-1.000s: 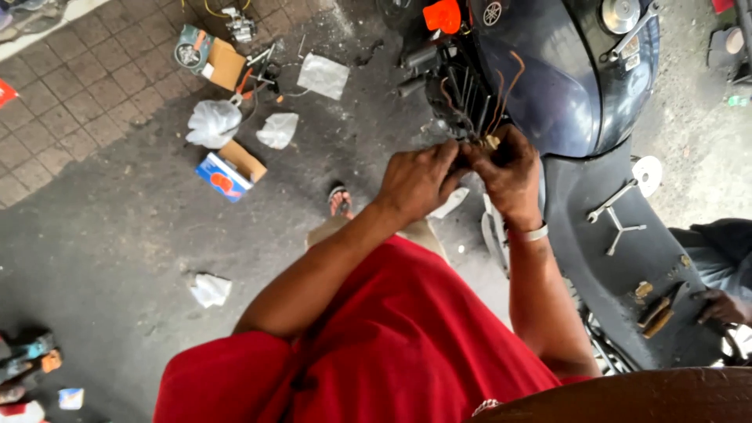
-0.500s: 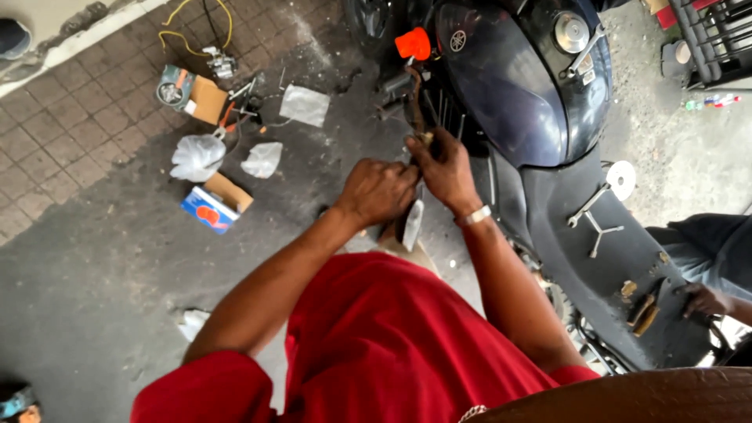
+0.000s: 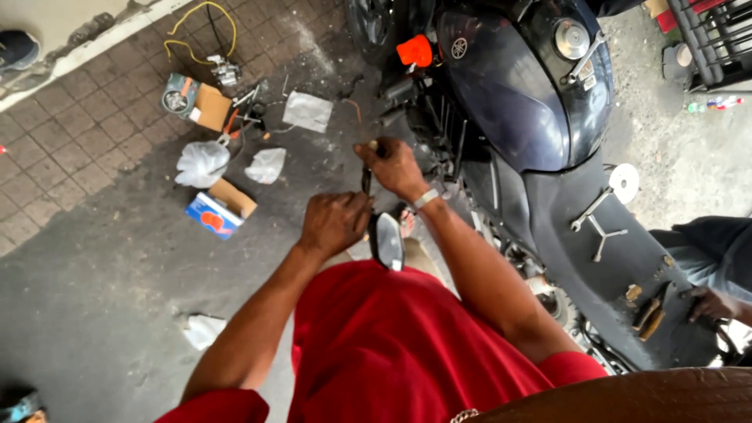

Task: Repairing and adjusting the front assembly and wiring of a motorcycle using hand tools like pliers and screwdrivers.

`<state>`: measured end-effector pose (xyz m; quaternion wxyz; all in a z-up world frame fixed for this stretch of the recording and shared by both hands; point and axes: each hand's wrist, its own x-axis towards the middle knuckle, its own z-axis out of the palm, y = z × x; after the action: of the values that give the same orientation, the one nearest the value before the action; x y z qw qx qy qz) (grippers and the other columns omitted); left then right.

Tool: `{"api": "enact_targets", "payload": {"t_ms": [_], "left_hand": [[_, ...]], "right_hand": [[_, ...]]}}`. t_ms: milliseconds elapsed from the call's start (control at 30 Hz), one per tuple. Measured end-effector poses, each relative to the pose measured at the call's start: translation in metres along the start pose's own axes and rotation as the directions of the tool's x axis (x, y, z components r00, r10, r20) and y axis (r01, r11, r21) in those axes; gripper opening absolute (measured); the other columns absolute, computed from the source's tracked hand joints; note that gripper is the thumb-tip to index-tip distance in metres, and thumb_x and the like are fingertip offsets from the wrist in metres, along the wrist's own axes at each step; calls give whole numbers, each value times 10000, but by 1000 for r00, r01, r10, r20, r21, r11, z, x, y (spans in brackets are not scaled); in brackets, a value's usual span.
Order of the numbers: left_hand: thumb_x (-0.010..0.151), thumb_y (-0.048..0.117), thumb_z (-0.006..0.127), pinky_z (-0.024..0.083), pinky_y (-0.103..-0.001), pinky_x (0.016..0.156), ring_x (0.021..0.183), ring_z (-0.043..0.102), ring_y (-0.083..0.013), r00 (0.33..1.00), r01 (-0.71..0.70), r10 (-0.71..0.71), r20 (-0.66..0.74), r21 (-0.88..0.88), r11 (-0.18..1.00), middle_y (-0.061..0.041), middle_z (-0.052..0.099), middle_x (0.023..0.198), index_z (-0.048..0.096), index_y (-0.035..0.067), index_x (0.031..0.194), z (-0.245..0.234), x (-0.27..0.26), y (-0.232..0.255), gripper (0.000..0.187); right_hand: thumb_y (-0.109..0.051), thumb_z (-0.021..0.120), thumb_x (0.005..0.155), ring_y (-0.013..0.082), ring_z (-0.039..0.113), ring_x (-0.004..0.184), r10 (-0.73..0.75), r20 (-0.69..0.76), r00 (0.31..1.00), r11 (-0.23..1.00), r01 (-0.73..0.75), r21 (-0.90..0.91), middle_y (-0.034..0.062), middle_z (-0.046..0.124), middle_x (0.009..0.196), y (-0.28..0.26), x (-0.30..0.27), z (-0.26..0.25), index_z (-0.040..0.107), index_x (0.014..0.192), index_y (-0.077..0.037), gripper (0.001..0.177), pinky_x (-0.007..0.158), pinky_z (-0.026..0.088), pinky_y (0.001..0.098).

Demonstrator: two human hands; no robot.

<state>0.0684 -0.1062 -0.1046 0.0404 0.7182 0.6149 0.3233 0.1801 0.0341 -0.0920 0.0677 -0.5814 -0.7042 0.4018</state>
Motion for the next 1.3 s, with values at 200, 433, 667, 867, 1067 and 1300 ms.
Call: {"api": "enact_targets", "payload": {"t_ms": [200,433,667,867,1067,1300], "left_hand": [[872,324,550,513,-354,483,535,638,-226,975,189,-188,-119,-4,982,-2,596,606,573,201,731,-8,-31,26,188],[888,381,635,585,-470,632,888,660,-311,837,517,-526,-148,-98,850,-68,489,1260,623,249,1218,-77,-19,27,355],[856,233,706,535,-356,723,812,647,-268,846,177,-399,-355,-520,836,-52,643,948,682,119,993,-99,39,0,180],[901,170,641,557,-315,570,658,692,-189,920,273,-382,88,-842,465,-66,685,680,693,121,880,-69,53,24,74],[882,116,637,579,-358,513,690,693,-295,928,251,-370,46,-812,527,-137,640,755,640,45,928,-73,49,36,85],[818,90,715,536,-366,578,685,664,-285,880,315,-474,16,-768,558,-130,606,723,615,43,874,-67,42,47,124]], "right_hand": [[-389,649,845,264,594,670,-44,33,998,999,43,33,127,605,672,28,16,11,665,785,-73,321,628,462,405],[-222,599,972,171,481,365,-180,43,983,839,131,528,46,419,507,-17,-23,-45,580,808,-38,247,353,405,287],[-162,575,983,188,516,395,-436,1,900,746,360,560,123,497,499,-54,-57,-62,580,902,38,215,417,421,279],[-173,606,942,190,606,484,-340,-59,939,675,287,680,125,555,636,-45,-64,-64,531,1062,15,236,447,491,274],[-148,753,815,176,626,628,-322,-41,946,726,274,630,133,618,731,-19,-70,-54,625,966,-13,240,553,500,268],[-47,770,778,193,554,748,-399,-85,913,651,348,675,145,595,813,-33,-91,-44,661,854,10,144,705,475,300]]}}
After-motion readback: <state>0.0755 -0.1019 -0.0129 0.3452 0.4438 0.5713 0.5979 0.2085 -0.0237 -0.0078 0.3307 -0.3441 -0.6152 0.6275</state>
